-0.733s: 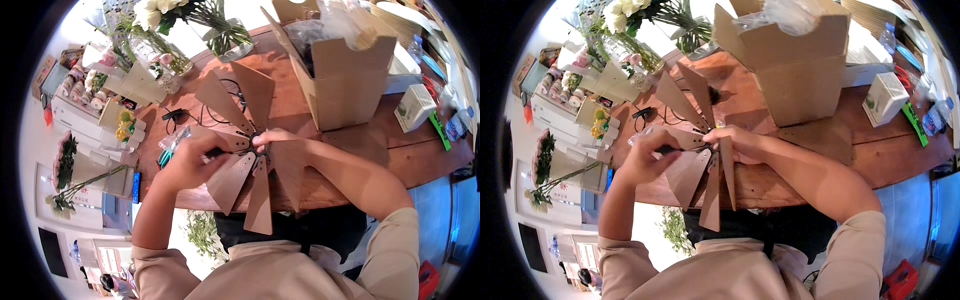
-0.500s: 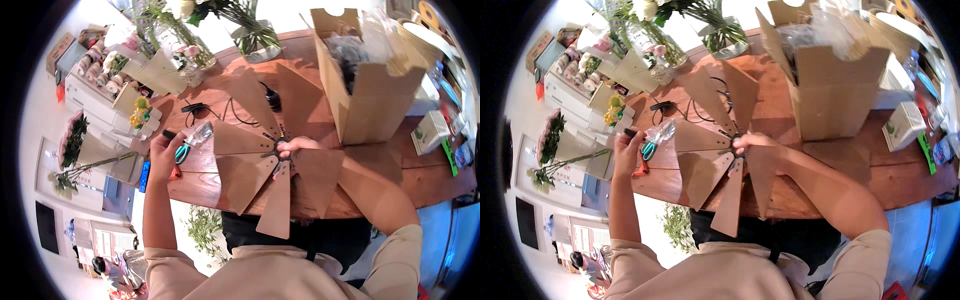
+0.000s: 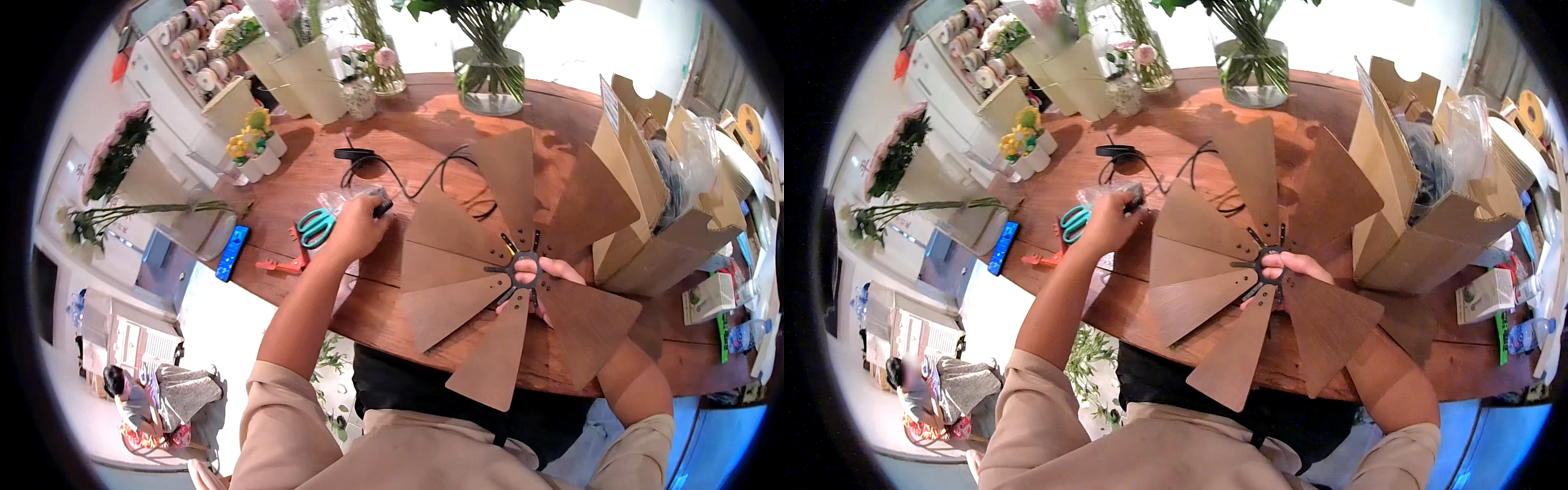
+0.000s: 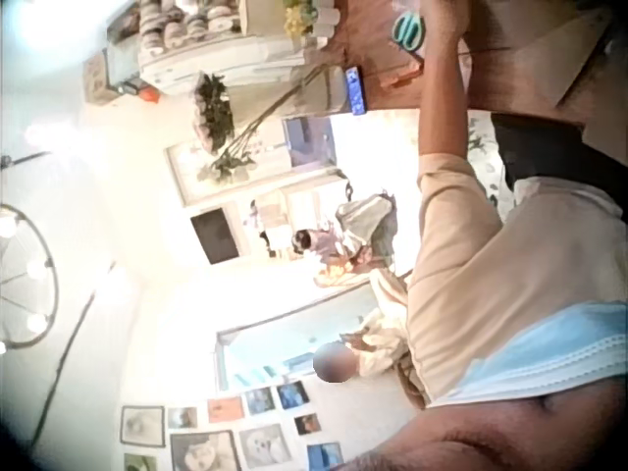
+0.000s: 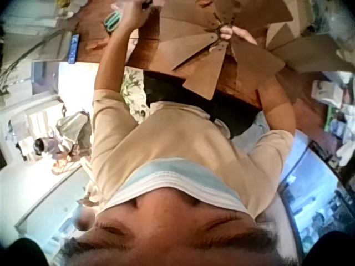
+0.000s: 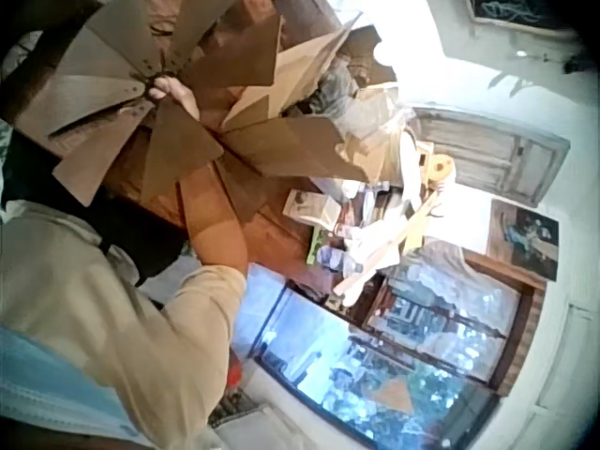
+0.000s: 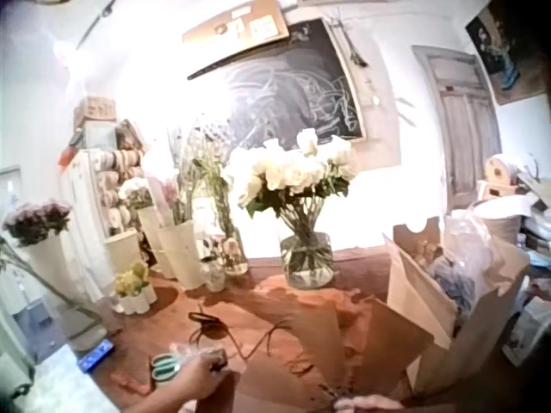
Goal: The person assembles a small tabletop fan by attaching brown fan blades to a central motor hub. They use a screwdriver to tighten screws securing each blade to the hub, working methodically around the circular assembly. The person handles the fan blades and the motor unit directly, occasionally picking up screws from a small plastic bag.
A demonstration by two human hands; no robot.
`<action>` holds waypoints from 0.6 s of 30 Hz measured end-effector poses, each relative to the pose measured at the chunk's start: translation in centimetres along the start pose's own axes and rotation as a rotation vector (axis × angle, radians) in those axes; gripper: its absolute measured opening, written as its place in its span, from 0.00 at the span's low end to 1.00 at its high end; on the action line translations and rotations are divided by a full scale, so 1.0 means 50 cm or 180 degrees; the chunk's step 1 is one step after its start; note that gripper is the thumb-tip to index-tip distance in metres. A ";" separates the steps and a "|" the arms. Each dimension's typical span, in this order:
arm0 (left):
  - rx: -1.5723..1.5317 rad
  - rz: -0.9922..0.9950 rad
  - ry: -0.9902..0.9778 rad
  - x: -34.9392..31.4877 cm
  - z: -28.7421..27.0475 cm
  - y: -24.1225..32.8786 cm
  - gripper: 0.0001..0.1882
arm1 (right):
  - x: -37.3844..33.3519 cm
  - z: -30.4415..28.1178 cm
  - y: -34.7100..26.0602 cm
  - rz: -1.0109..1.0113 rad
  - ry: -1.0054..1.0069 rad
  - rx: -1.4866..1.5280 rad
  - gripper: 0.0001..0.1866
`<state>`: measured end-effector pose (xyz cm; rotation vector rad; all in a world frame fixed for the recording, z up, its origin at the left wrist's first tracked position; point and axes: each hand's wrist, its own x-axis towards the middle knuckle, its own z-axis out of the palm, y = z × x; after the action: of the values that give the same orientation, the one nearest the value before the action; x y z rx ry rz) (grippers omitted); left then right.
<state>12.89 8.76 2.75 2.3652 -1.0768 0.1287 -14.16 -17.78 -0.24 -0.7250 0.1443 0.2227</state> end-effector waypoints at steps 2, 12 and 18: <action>0.0314 -0.0177 -0.0265 0.025 0.019 0.004 0.12 | -0.005 -0.032 0.017 -0.0059 0.0132 -0.0010 0.18; -0.0600 -0.0142 0.0812 -0.053 -0.047 0.081 0.06 | -0.007 -0.032 0.016 -0.0114 -0.0447 0.0159 0.35; -0.1377 -0.0492 0.0926 -0.244 -0.037 0.169 0.02 | -0.029 0.008 0.007 -0.0010 -0.0065 0.0025 0.42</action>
<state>-1.26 13.34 4.35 1.9562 -0.6980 0.1600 -15.61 -17.47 0.14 -0.7150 0.1244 0.2263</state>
